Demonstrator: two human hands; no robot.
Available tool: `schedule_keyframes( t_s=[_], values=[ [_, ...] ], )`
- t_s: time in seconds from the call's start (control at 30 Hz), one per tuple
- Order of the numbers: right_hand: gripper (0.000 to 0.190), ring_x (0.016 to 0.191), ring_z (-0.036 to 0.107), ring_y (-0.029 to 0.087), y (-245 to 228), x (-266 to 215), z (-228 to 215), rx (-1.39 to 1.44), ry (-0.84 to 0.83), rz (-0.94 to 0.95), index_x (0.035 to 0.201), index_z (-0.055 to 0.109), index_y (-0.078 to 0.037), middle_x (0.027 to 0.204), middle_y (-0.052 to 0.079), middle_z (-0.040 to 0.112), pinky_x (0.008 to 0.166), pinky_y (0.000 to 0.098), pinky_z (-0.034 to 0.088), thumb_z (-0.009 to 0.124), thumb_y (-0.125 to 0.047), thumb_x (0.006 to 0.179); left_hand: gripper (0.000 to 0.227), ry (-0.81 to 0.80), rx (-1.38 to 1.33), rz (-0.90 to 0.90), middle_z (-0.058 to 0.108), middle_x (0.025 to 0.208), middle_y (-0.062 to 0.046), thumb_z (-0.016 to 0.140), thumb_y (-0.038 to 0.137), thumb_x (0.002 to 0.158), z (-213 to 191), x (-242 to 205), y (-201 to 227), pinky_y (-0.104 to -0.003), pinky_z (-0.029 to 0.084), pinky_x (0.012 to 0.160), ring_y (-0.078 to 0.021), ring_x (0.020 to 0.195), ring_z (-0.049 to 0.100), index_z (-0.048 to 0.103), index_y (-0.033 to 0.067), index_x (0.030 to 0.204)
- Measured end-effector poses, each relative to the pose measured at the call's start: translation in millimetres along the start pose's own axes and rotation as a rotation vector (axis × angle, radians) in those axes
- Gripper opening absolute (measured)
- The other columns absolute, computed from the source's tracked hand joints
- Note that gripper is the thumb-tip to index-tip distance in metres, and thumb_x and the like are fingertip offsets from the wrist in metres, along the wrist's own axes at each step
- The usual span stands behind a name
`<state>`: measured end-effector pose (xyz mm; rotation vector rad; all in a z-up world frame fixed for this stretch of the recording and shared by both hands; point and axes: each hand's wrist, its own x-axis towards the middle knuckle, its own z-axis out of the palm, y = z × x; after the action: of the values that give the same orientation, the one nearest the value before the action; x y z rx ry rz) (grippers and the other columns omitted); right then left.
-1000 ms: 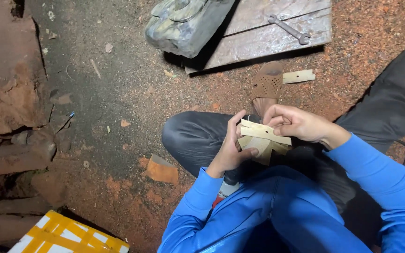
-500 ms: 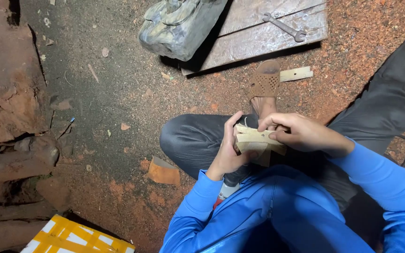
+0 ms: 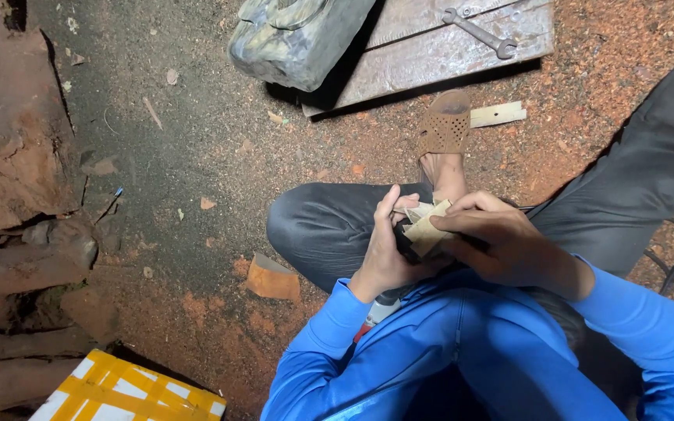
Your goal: Cutting thin wooden strips and assembling them into a circular pattern, followed by sanding a sculpture with a rotary tool.
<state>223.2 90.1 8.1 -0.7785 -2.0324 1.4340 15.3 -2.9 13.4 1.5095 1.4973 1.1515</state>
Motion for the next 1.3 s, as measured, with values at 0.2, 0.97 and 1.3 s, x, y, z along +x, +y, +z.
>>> schedule_keyframes(
  t_s=[0.2, 0.97, 1.3],
  values=[
    [0.010, 0.103, 0.072, 0.031, -14, 11, 19, -0.030, 0.177, -0.018, 0.089, 0.077, -0.017, 0.099, 0.008, 0.078, 0.086, 0.0412, 0.056, 0.076, -0.026, 0.091, 0.126, 0.008, 0.036, 0.066, 0.053, 0.125, -0.021, 0.097, 0.026, 0.059, 3, 3, 0, -0.051, 0.043, 0.113, -0.0437, 0.127, 0.055, 0.022, -0.0169, 0.150],
    [0.031, 0.122, 0.055, 0.031, 309, 78, 6, -1.046, 0.013, 0.270, 0.112, 0.078, -0.021, 0.111, 0.006, 0.074, 0.098, 0.0441, 0.042, 0.069, -0.034, 0.085, 0.117, -0.133, -0.735, -0.237, 0.060, 0.123, -0.023, 0.083, 0.009, 0.081, -2, 2, -22, -0.030, 0.063, 0.082, -0.0258, 0.113, 0.067, 0.002, 0.0068, 0.165],
    [0.012, 0.061, 0.051, 0.017, 138, 45, -52, 0.119, 0.005, 0.543, 0.102, 0.075, 0.001, 0.078, 0.009, 0.067, 0.056, 0.0294, 0.039, 0.072, -0.001, 0.091, 0.093, -0.142, -0.930, -0.501, 0.061, 0.129, -0.023, 0.065, 0.000, 0.078, -12, 9, -15, -0.028, 0.052, 0.089, -0.0243, 0.103, 0.063, 0.021, 0.0107, 0.160]
  ],
)
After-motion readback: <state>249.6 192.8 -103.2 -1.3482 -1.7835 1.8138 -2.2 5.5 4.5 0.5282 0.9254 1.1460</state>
